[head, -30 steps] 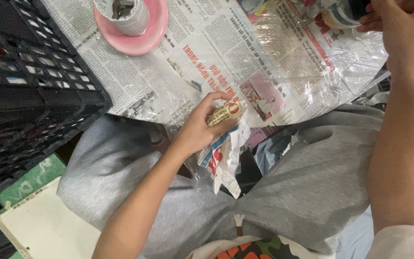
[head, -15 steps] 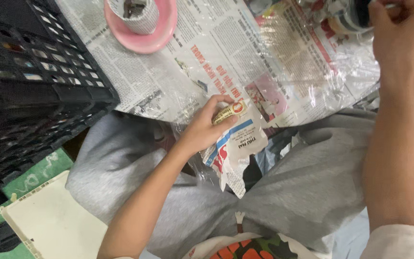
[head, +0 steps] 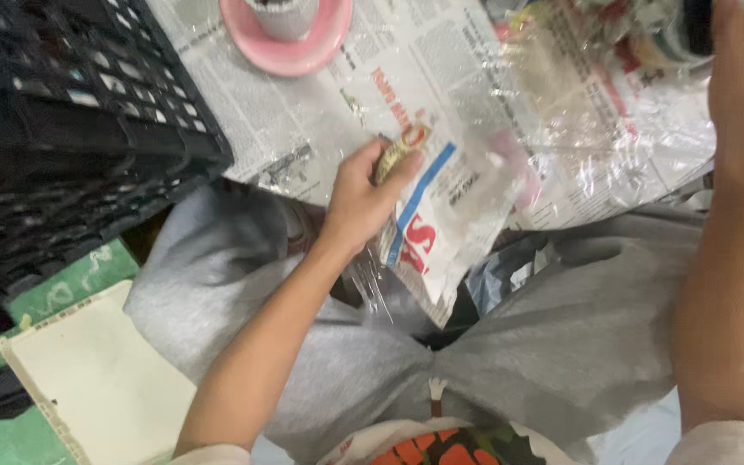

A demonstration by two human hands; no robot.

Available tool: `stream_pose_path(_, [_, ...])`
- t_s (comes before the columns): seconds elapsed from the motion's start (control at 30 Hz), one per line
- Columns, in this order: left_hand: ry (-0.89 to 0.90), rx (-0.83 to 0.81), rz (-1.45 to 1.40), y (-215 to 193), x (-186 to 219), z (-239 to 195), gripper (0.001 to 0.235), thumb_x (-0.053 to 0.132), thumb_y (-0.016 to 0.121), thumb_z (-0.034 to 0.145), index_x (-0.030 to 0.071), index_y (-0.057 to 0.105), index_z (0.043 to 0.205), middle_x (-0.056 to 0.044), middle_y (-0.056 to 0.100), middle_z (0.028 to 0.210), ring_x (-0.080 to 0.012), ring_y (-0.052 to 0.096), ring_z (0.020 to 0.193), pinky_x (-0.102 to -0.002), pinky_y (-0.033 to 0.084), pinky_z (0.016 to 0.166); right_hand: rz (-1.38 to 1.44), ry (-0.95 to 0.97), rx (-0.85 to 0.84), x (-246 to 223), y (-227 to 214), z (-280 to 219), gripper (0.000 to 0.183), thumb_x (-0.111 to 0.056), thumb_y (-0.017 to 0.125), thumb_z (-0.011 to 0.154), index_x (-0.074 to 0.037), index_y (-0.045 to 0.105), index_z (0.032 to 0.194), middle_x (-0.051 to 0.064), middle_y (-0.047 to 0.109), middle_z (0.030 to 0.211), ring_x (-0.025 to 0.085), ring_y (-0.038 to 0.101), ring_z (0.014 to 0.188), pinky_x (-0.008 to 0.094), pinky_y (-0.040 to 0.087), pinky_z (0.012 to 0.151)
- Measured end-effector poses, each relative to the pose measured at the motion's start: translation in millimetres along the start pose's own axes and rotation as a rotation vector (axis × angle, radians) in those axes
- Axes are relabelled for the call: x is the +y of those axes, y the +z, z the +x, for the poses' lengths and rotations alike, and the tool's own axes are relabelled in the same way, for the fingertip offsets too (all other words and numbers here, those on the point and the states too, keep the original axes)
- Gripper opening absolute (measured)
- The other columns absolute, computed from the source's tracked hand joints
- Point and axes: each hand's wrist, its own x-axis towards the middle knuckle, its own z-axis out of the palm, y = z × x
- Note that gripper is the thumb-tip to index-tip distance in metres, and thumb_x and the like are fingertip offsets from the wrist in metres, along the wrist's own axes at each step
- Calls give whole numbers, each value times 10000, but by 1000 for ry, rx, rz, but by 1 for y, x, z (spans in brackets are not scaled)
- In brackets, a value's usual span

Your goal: The person unwraps several small ceramic items, including cups, bowls, and a glass, from newspaper and plastic packaging. They place the unwrapped items on the table and discard the wrapping materials.

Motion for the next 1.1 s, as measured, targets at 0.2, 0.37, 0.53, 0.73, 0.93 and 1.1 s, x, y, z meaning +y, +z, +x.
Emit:
stream_pose_path(0.2, [174,196,10,3,3,3,171,187,688,1021,22,643,1025,61,560,831,-25,459,748,-212,419,653,292,-184,-282,-113,-9,-40,113,-57,707,1141,38,693,1199,114,690,1028,158,630,886,280,504,791])
stream_pose_path(0.37, [220,266,-149,1,-4,5,214,215,688,1057,41,579,1116,50,584,908,-25,497,805,-208,444,712,591,123,-819,-198,35,-95,998,-304,803,869,-26,163,1583,220,576,1362,231,669,1152,412,599,918])
stream_pose_path(0.53, [222,201,-228,2,0,6,250,214,679,1052,60,553,1202,25,624,1036,-33,561,924,-208,494,820,884,509,-928,-229,46,-105,626,-191,775,879,85,533,1386,210,704,1247,233,697,1100,410,576,949])
stream_pose_path(0.73, [-78,-103,-467,-16,15,6,500,97,719,919,76,515,1375,-55,678,1233,-113,679,1097,-271,576,941,966,701,-837,-225,37,-83,213,-38,674,944,82,679,1120,206,763,997,267,746,869,424,627,802])
stream_pose_path(0.93, [-176,-140,-561,-30,5,6,287,8,647,1007,40,659,1292,-57,694,1135,-148,661,997,-311,551,827,796,309,-850,-219,16,-72,271,26,690,871,-25,702,1137,103,775,1080,190,758,976,332,638,893])
stream_pose_path(1.1, [-227,-328,-634,-40,3,6,216,-69,526,992,-19,713,1088,-98,722,1094,-190,705,1018,-331,592,919,825,52,-812,-206,2,-71,218,110,652,862,-55,782,922,79,781,1161,183,754,1043,298,609,903])
